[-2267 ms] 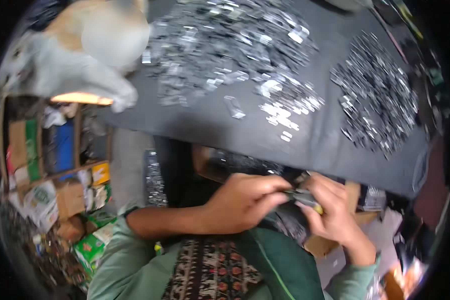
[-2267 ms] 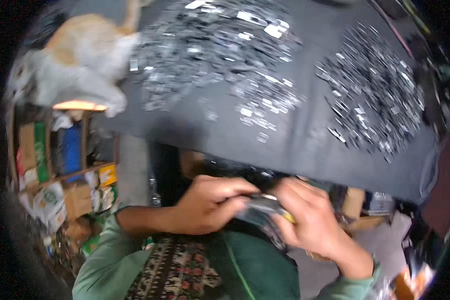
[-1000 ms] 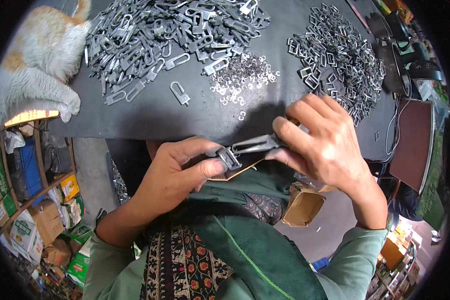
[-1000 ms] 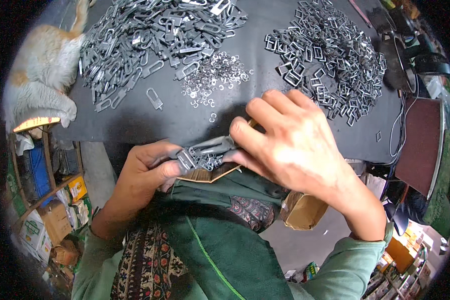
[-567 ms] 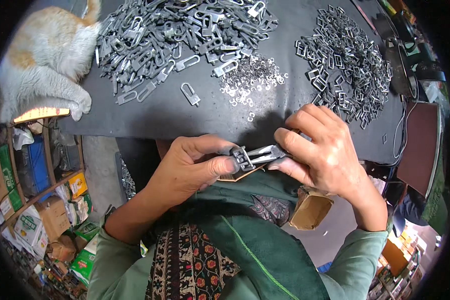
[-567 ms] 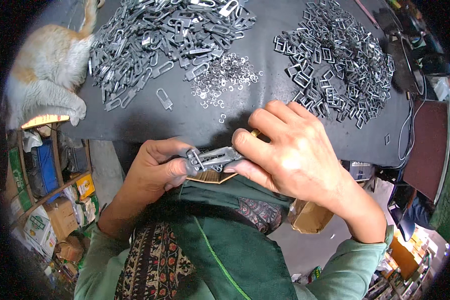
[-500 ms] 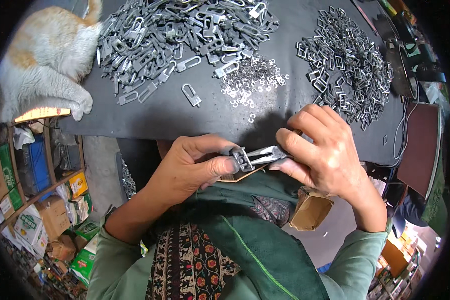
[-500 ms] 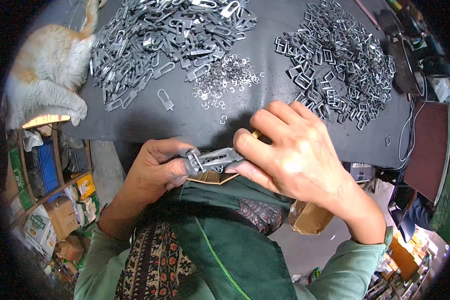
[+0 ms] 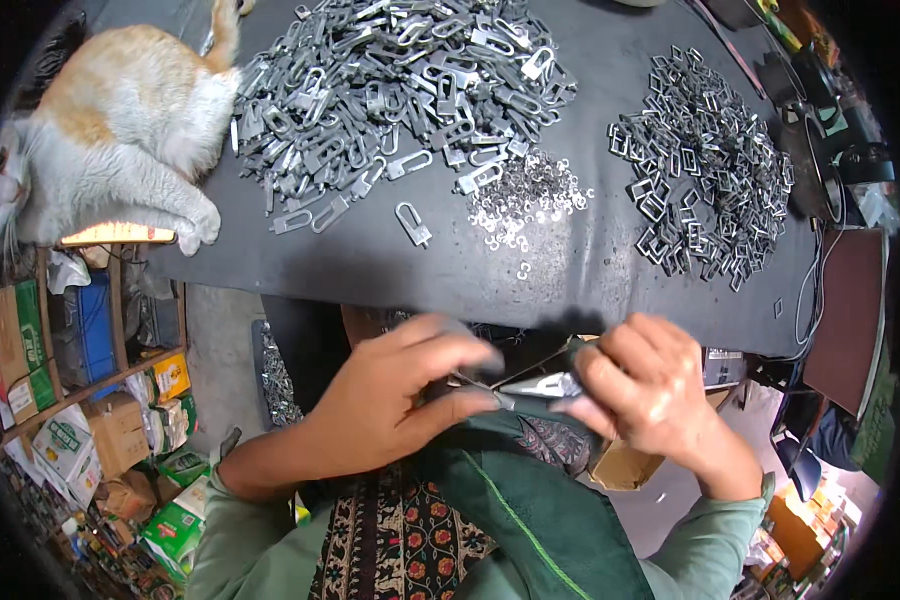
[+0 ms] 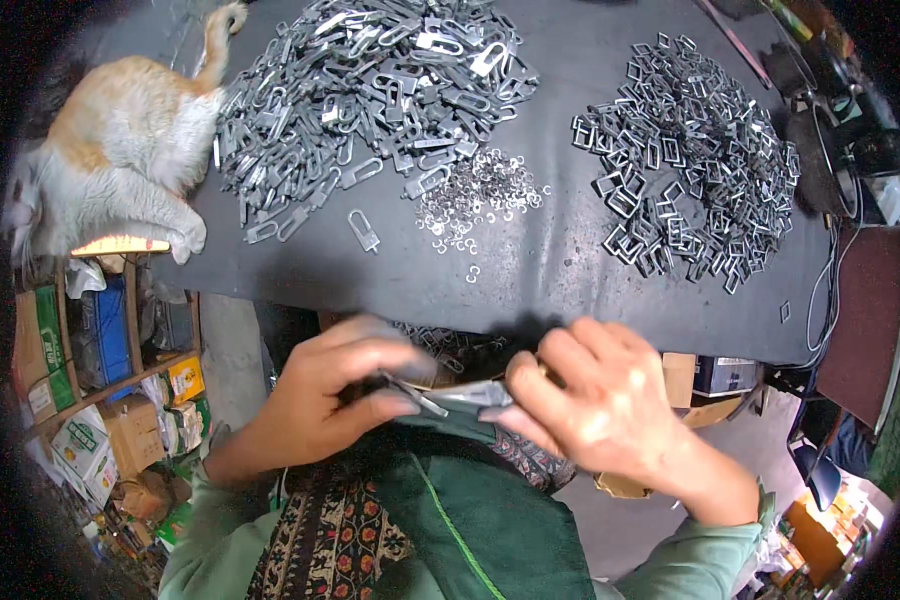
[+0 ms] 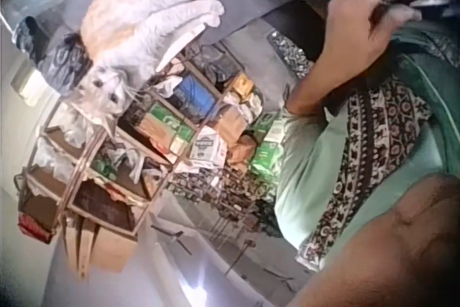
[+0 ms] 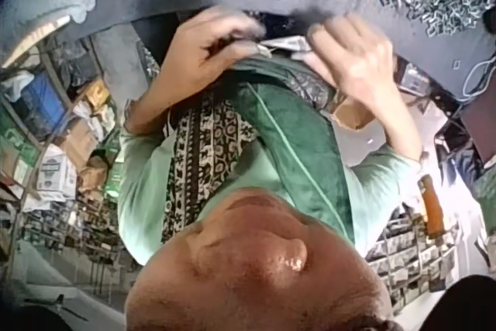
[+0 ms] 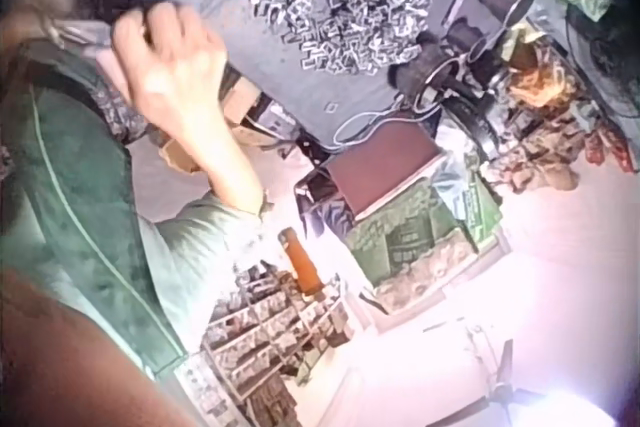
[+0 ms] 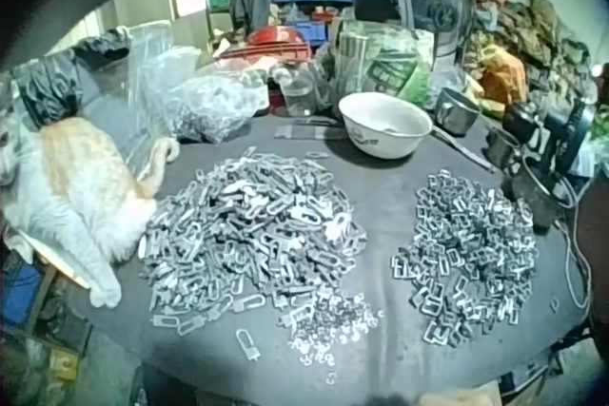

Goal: The person assembles metal hardware components by fitting metal pieces together and crimping them with pliers.

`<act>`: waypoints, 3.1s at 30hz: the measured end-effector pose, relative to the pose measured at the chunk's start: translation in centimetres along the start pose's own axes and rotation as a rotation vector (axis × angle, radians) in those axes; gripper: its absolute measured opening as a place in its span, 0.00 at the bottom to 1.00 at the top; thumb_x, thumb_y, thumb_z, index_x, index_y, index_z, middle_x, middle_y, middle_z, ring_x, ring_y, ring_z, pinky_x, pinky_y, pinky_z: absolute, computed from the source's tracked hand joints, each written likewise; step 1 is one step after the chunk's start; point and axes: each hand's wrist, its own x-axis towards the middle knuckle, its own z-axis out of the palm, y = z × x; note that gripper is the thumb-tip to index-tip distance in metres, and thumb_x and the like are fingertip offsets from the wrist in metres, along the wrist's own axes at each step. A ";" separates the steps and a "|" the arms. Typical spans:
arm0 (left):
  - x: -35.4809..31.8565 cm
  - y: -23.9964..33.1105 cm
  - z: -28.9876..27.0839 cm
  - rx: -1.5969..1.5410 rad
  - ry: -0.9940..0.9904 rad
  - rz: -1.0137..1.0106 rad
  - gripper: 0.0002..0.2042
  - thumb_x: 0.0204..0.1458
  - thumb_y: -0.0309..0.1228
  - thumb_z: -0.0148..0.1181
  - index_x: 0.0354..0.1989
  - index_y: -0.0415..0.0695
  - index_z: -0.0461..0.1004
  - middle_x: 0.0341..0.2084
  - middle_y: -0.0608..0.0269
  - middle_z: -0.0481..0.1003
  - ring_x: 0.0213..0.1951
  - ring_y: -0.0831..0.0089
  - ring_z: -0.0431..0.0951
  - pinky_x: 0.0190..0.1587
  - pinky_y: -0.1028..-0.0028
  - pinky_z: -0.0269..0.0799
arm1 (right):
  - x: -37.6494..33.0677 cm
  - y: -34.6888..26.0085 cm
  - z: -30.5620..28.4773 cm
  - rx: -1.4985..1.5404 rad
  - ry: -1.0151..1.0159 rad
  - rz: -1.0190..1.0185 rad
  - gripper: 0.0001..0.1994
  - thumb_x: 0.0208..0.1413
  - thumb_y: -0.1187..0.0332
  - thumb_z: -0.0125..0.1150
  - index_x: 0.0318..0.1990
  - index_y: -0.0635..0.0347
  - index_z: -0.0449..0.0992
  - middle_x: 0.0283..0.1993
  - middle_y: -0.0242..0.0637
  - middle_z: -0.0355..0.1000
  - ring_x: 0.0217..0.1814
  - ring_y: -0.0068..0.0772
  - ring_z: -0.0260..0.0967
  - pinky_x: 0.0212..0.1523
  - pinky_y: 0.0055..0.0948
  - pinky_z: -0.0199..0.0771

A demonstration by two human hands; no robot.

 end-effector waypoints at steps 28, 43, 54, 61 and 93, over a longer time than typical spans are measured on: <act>11.8 -5.1 -8.8 1.421 0.087 0.420 0.32 0.43 0.14 0.55 0.62 0.48 0.66 0.53 0.55 0.69 0.56 0.57 0.69 0.58 0.61 0.63 | -0.8 -4.5 -3.5 -0.233 -0.242 -0.087 0.09 0.43 0.68 0.64 0.28 0.60 0.70 0.24 0.37 0.67 0.27 0.39 0.69 0.26 0.37 0.69; 12.1 -6.4 -11.7 1.551 -0.035 0.613 0.20 0.47 0.27 0.54 0.51 0.36 0.71 0.47 0.49 0.72 0.50 0.53 0.72 0.51 0.60 0.68 | -2.0 -4.5 -4.9 -0.234 -0.296 -0.007 0.10 0.41 0.69 0.64 0.28 0.60 0.69 0.24 0.40 0.67 0.27 0.46 0.68 0.28 0.41 0.70; 9.4 -7.7 -9.5 0.343 0.498 -0.071 0.10 0.61 0.28 0.53 0.46 0.35 0.73 0.44 0.59 0.75 0.41 0.70 0.75 0.45 0.72 0.71 | -14.2 8.4 -2.2 -0.274 0.427 1.184 0.08 0.52 0.69 0.62 0.31 0.65 0.70 0.27 0.52 0.71 0.35 0.59 0.70 0.35 0.48 0.69; 3.4 -4.5 -5.7 -0.859 0.427 -0.305 0.16 0.62 0.35 0.53 0.56 0.42 0.66 0.33 0.65 0.71 0.25 0.84 0.64 0.22 0.85 0.59 | -14.6 13.4 -0.7 -0.590 0.545 0.924 0.07 0.50 0.70 0.63 0.37 0.56 0.74 0.35 0.39 0.73 0.37 0.49 0.73 0.36 0.42 0.73; 1.9 -1.6 3.5 -0.509 -0.034 -0.393 0.07 0.57 0.24 0.58 0.43 0.37 0.75 0.24 0.70 0.74 0.26 0.84 0.70 0.29 0.80 0.66 | -0.5 0.0 2.6 0.634 0.038 0.303 0.07 0.51 0.74 0.62 0.34 0.65 0.69 0.28 0.46 0.67 0.30 0.54 0.68 0.31 0.41 0.68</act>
